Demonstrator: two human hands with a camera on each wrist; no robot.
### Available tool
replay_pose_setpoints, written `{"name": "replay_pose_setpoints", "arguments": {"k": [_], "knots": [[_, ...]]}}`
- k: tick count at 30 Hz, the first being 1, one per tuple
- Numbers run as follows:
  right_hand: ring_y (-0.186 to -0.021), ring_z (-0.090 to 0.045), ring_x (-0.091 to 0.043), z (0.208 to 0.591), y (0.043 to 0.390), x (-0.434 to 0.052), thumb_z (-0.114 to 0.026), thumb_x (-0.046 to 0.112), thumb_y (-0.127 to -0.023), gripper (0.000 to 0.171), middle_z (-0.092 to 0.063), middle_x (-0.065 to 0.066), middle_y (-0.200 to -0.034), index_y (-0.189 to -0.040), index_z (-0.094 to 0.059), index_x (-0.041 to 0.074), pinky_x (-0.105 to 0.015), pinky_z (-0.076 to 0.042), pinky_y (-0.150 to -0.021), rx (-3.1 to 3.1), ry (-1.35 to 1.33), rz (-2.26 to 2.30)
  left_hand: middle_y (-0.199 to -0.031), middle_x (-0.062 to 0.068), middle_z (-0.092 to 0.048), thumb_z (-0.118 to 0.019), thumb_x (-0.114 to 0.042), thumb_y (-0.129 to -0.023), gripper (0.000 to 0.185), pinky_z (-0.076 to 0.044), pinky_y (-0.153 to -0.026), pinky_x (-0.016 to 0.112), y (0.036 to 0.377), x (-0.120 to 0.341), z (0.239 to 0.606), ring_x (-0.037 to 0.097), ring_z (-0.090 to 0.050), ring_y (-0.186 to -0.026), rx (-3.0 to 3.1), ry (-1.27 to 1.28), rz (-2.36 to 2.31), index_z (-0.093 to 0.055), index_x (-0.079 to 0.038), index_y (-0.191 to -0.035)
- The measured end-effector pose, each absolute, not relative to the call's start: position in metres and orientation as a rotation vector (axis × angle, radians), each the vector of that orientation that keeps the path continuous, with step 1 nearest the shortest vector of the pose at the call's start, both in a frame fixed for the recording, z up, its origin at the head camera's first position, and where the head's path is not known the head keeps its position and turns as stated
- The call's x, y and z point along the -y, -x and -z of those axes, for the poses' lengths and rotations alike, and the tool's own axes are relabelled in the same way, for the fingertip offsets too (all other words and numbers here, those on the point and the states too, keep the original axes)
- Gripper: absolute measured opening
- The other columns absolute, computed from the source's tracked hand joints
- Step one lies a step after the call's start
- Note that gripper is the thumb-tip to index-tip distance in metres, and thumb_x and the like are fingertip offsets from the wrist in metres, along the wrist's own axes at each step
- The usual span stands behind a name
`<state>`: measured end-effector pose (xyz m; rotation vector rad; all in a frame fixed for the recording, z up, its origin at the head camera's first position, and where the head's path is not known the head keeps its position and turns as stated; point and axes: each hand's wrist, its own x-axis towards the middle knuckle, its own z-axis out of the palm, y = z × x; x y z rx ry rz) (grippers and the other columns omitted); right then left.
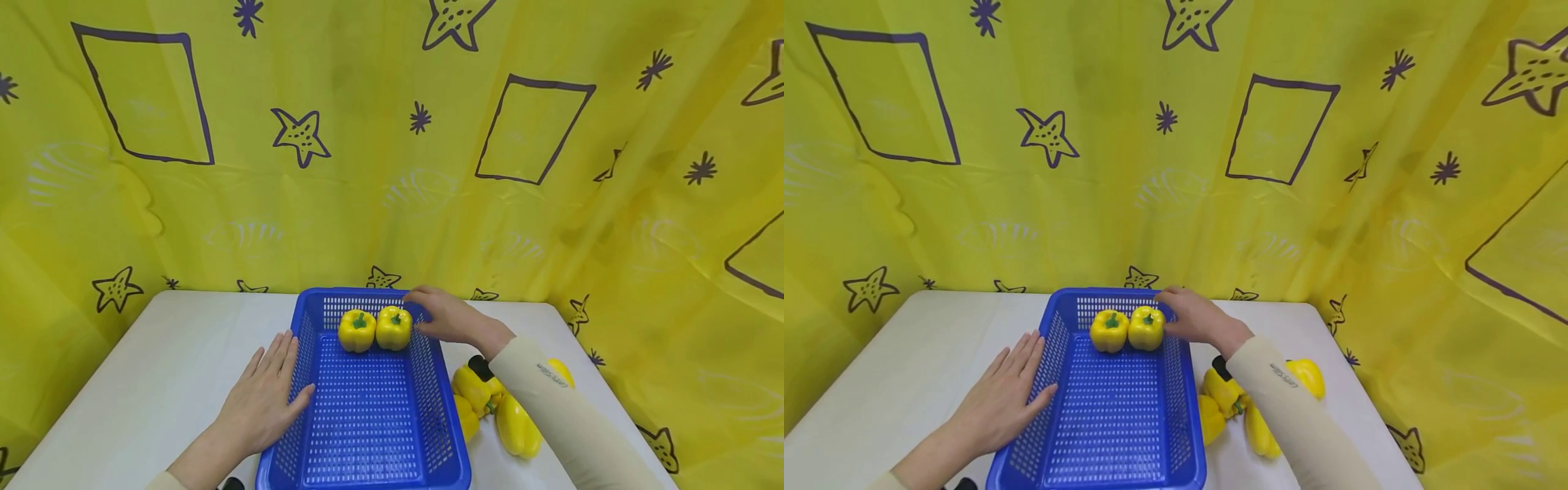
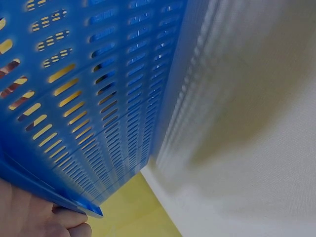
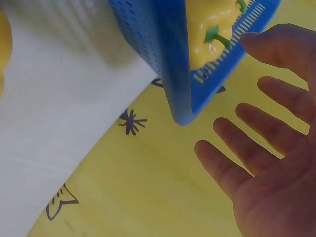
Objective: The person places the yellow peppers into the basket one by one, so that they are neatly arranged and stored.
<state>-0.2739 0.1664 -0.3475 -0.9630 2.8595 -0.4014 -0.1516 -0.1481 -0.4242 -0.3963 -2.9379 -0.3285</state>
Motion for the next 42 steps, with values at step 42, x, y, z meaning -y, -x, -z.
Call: {"name": "replay_pose_setpoints", "arguments": {"k": [42], "knots": [[-0.116,-0.06,-0.029,0.37,0.211,-0.253,-0.069,0.017,-0.092,0.039,-0.058,-0.009,-0.133,-0.13,-0.06,0.012,-0.049,-0.053,-0.1,-2.969,0.653,0.51,-0.162,0.023,-0.025,-0.05,-0.048,-0.098,0.08,-0.017,-0.122,0.06,0.153,0.148,0.425,0.041,-0.021,-0.151,2.948,0.388,0.336,-0.026,0.005,-0.154]]}}
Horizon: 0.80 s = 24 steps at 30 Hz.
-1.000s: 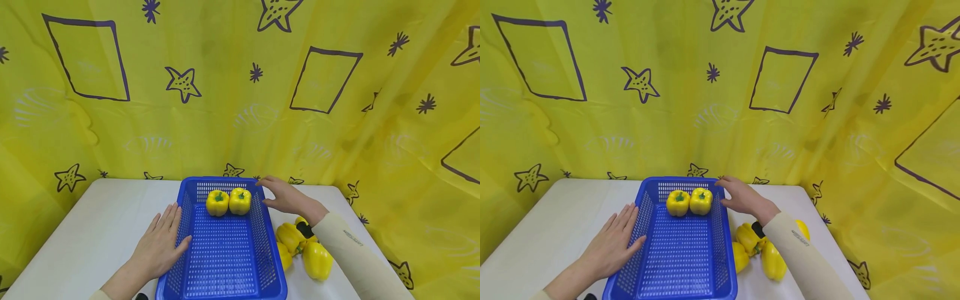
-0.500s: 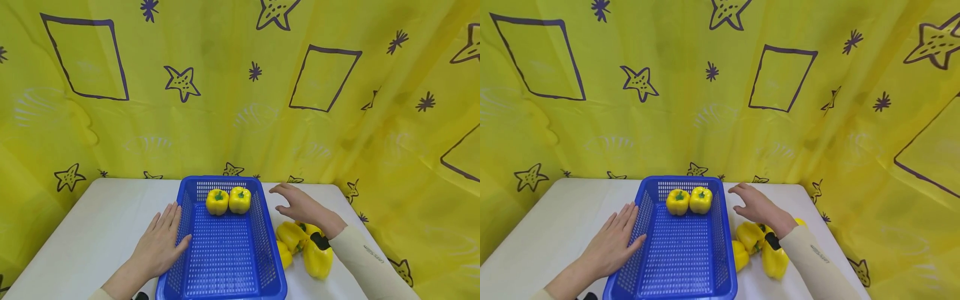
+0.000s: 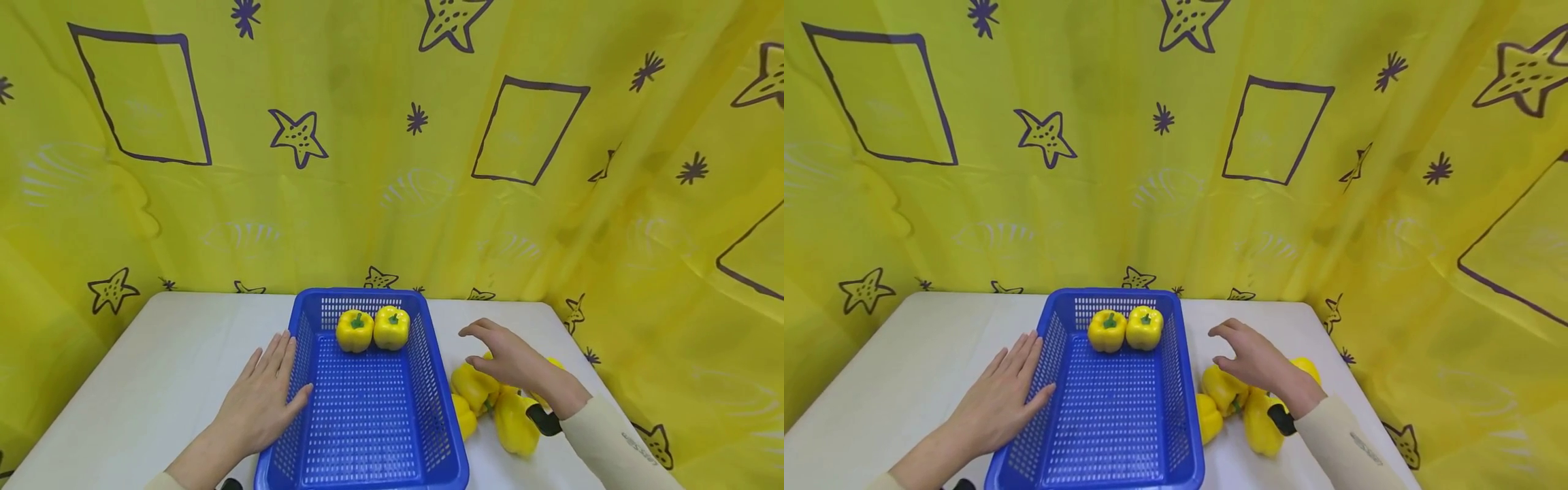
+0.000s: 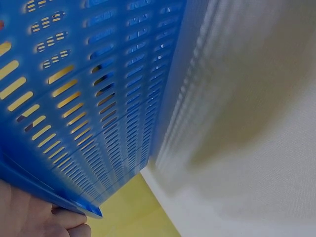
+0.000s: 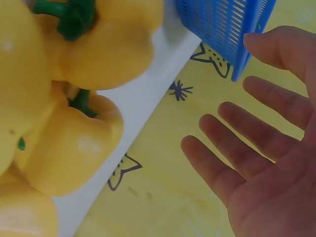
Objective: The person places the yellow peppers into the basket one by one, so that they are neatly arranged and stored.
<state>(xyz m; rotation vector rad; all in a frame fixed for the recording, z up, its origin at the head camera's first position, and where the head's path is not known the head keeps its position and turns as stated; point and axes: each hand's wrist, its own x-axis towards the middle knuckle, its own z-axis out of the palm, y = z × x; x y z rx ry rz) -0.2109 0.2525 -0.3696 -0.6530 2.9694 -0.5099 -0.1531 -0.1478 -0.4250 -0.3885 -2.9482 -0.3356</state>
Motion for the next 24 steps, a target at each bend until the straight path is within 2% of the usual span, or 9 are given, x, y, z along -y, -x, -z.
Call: {"name": "replay_pose_setpoints", "arguments": {"k": [4,8,14,24], "knots": [[-0.108,-0.063,-0.026,0.376,0.205,-0.258,-0.07,0.017,-0.091,0.037,-0.059,-0.008,-0.13,-0.127,-0.062,0.012,-0.046,-0.056,-0.094,-2.972,0.607,0.531,-0.161,0.023,-0.026,-0.05,-0.048,-0.098,0.08,-0.017,-0.122,0.06,0.153,0.147,0.424,0.041,-0.022,-0.151,2.941,0.387,0.338,-0.027,0.005,-0.153],[-0.106,-0.064,-0.028,0.383,0.199,-0.263,-0.071,0.018,-0.091,0.035,-0.061,-0.009,-0.125,-0.124,-0.064,0.01,-0.047,-0.056,-0.093,-2.975,0.582,0.534,-0.161,0.024,-0.026,-0.05,-0.048,-0.098,0.08,-0.017,-0.122,0.06,0.152,0.147,0.424,0.042,-0.022,-0.151,2.946,0.389,0.339,-0.027,0.005,-0.153],[-0.104,-0.063,-0.023,0.393,0.19,-0.266,-0.074,0.021,-0.089,0.031,-0.063,-0.004,-0.116,-0.118,-0.067,0.011,-0.047,-0.055,-0.095,-2.97,0.49,0.555,-0.161,0.024,-0.026,-0.05,-0.048,-0.098,0.08,-0.018,-0.122,0.06,0.152,0.148,0.423,0.042,-0.022,-0.151,2.942,0.397,0.341,-0.027,0.005,-0.153],[-0.103,-0.06,-0.016,0.408,0.183,-0.265,-0.075,0.022,-0.087,0.033,-0.061,-0.001,-0.116,-0.117,-0.067,0.01,-0.044,-0.054,-0.097,-2.958,0.462,0.559,-0.161,0.024,-0.026,-0.051,-0.048,-0.098,0.081,-0.018,-0.121,0.061,0.152,0.148,0.424,0.042,-0.022,-0.151,2.937,0.399,0.334,-0.027,0.005,-0.153]]}}
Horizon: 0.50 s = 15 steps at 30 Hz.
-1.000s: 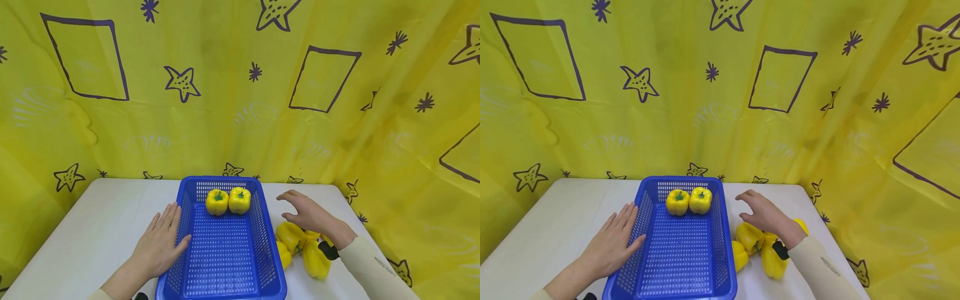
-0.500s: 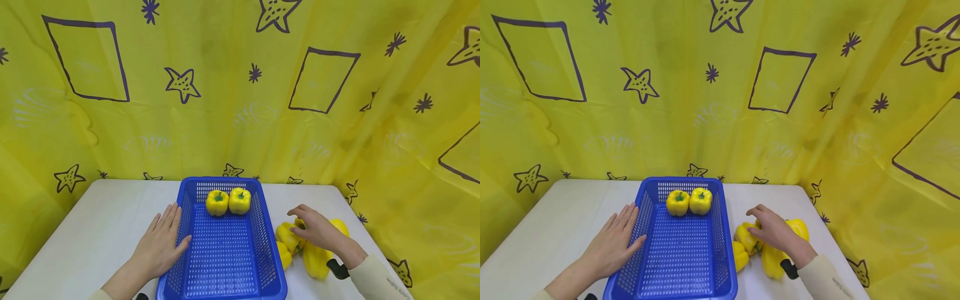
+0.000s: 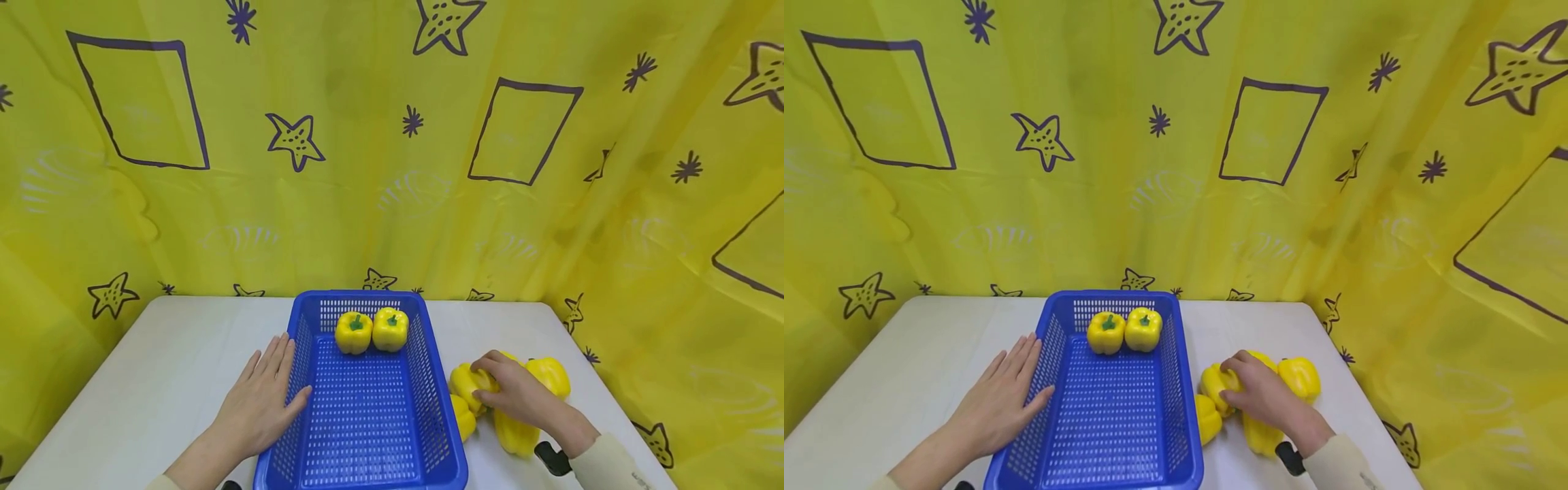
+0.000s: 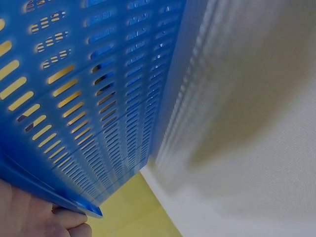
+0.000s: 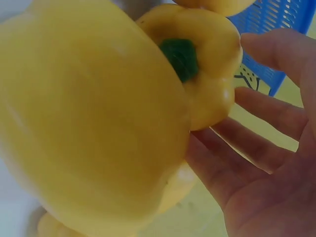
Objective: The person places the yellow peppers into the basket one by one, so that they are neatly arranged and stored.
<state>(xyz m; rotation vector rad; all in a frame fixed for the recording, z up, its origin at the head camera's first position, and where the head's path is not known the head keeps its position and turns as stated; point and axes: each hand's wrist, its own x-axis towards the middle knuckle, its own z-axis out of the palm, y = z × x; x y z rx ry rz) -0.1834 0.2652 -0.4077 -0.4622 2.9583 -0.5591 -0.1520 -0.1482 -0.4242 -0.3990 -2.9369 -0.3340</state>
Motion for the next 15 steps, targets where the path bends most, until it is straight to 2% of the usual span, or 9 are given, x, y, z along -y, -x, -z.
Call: {"name": "replay_pose_setpoints", "arguments": {"k": [9,15], "knots": [[-0.105,-0.059,-0.019,0.4116,0.1797,-0.2617,-0.08,0.025,-0.082,0.045,-0.06,-0.006,-0.123,-0.123,-0.064,0.014,-0.049,-0.052,-0.099,-2.946,0.307,0.569,-0.161,0.024,-0.026,-0.051,-0.048,-0.098,0.08,-0.018,-0.121,0.061,0.1512,0.1485,0.4239,0.042,-0.022,-0.15,2.94,0.397,0.331,-0.027,0.005,-0.153],[-0.104,-0.059,-0.019,0.413,0.1773,-0.26,-0.084,0.032,-0.078,0.054,-0.06,-0.007,-0.125,-0.126,-0.062,0.017,-0.049,-0.053,-0.099,-2.936,0.297,0.563,-0.161,0.024,-0.026,-0.05,-0.048,-0.098,0.08,-0.019,-0.121,0.061,0.1514,0.1484,0.4241,0.042,-0.023,-0.15,2.936,0.4,0.33,-0.028,0.006,-0.153]]}}
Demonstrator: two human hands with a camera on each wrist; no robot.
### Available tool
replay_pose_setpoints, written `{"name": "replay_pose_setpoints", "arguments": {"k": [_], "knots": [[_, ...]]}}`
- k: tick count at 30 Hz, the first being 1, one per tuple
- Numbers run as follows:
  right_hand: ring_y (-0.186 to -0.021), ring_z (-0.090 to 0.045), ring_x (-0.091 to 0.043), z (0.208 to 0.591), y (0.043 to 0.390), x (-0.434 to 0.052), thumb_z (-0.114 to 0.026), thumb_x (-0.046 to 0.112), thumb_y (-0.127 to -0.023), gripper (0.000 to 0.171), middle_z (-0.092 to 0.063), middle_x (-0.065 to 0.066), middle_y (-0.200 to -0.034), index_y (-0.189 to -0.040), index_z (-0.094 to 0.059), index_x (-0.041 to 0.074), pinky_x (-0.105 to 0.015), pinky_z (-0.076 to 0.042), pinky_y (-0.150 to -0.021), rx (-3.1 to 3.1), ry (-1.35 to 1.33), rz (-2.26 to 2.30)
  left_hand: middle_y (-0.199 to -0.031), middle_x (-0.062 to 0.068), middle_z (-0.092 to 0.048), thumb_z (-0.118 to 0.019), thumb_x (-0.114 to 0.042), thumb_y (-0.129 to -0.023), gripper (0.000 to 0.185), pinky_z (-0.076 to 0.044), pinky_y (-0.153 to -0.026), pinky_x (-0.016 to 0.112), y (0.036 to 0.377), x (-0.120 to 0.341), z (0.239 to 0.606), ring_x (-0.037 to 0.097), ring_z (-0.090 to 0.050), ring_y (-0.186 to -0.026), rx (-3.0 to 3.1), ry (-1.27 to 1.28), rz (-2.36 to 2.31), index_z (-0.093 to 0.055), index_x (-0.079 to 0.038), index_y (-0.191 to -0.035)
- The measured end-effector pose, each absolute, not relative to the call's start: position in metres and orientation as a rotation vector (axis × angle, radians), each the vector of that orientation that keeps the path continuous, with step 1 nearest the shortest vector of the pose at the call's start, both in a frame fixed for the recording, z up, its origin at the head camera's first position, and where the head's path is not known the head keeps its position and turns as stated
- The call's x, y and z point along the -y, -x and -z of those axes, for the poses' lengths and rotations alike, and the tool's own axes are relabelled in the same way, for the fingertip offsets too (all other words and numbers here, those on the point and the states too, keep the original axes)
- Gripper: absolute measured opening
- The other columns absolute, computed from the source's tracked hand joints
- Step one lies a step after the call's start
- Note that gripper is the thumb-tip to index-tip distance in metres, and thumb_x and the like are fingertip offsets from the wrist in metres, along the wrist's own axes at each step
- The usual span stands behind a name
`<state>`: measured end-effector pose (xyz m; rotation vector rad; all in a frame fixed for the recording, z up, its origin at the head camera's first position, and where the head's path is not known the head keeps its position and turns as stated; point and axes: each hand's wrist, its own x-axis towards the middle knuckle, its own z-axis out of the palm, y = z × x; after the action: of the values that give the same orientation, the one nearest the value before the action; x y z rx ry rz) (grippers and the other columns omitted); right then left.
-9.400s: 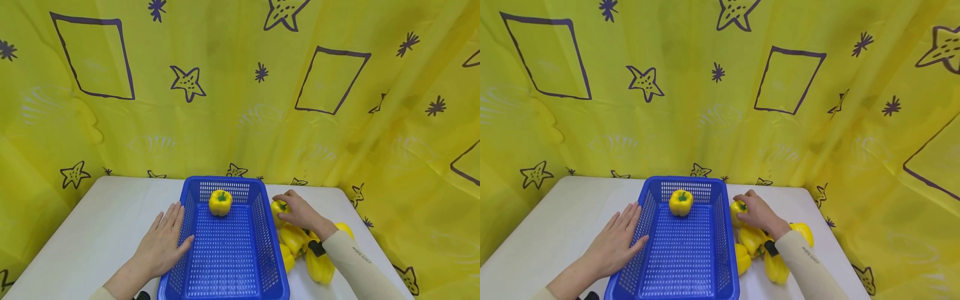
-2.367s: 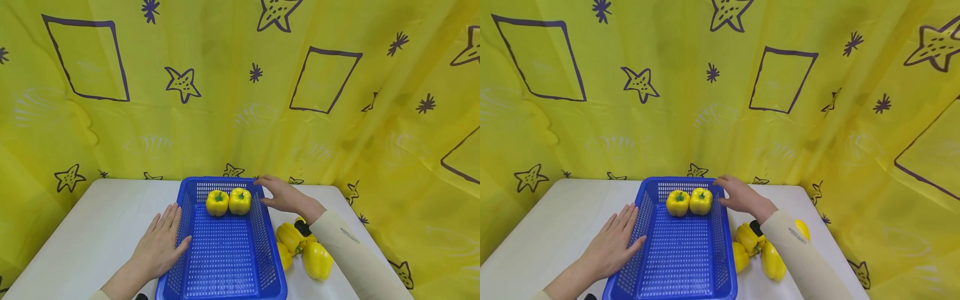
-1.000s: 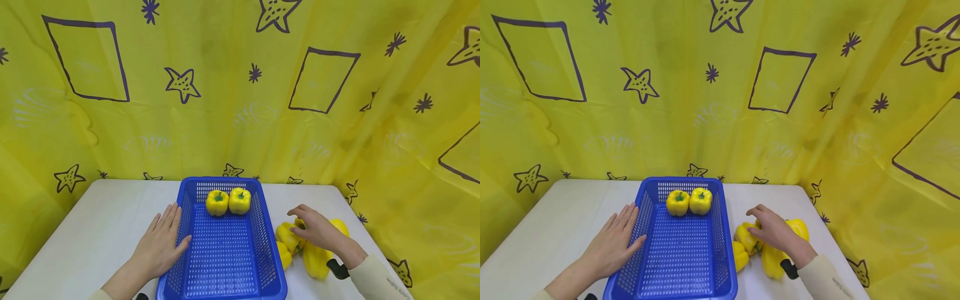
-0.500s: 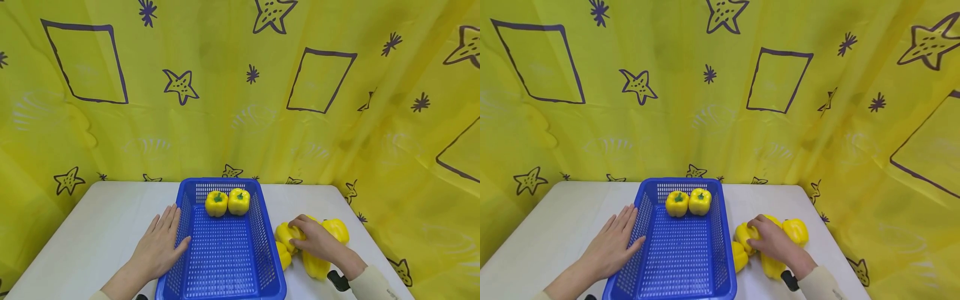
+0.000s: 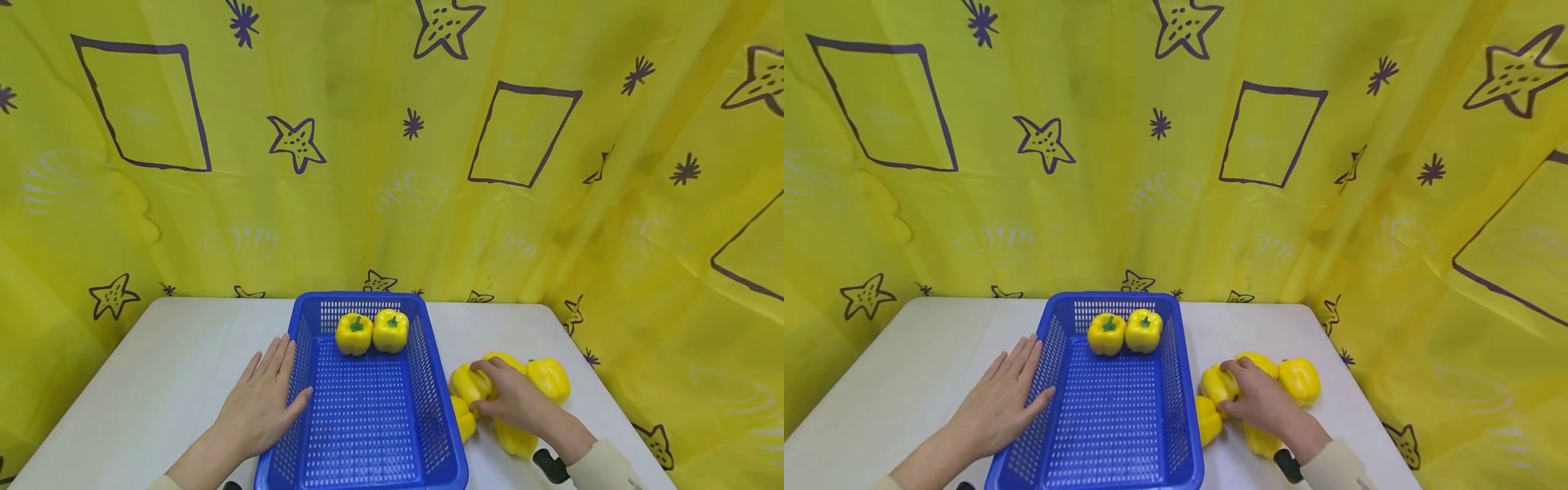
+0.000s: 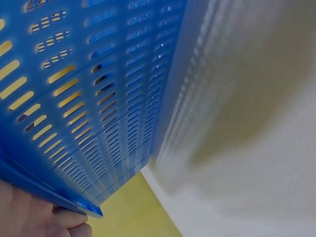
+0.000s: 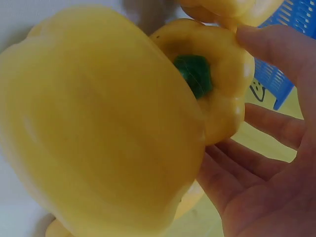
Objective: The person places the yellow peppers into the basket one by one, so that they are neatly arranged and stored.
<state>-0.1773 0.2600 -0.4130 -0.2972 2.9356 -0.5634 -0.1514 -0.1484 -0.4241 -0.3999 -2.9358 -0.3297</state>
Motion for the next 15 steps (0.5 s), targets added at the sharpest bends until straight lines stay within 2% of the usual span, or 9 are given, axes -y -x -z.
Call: {"name": "replay_pose_setpoints", "arguments": {"k": [5,11,15], "knots": [[-0.103,-0.059,-0.018,0.4158,0.1772,-0.2593,-0.084,0.031,-0.078,0.057,-0.059,-0.006,-0.125,-0.128,-0.06,0.018,-0.048,-0.054,-0.097,-2.934,0.319,0.554,-0.161,0.024,-0.026,-0.05,-0.048,-0.098,0.08,-0.019,-0.121,0.06,0.1515,0.1484,0.425,0.042,-0.023,-0.15,2.933,0.405,0.333,-0.028,0.006,-0.153],[-0.101,-0.058,-0.016,0.4162,0.181,-0.2565,-0.084,0.023,-0.078,0.061,-0.06,-0.007,-0.126,-0.131,-0.056,0.011,-0.044,-0.055,-0.097,-2.937,0.322,0.589,-0.161,0.024,-0.027,-0.051,-0.048,-0.098,0.08,-0.019,-0.122,0.06,0.1518,0.1486,0.4253,0.042,-0.023,-0.15,2.932,0.407,0.331,-0.028,0.006,-0.153],[-0.093,-0.056,-0.014,0.4132,0.1853,-0.2532,-0.082,0.021,-0.078,0.057,-0.062,-0.005,-0.116,-0.127,-0.056,0.008,-0.038,-0.055,-0.09,-2.921,0.298,0.594,-0.161,0.024,-0.026,-0.051,-0.049,-0.098,0.081,-0.019,-0.122,0.06,0.1518,0.1485,0.4253,0.042,-0.023,-0.15,2.932,0.405,0.333,-0.028,0.005,-0.153]]}}
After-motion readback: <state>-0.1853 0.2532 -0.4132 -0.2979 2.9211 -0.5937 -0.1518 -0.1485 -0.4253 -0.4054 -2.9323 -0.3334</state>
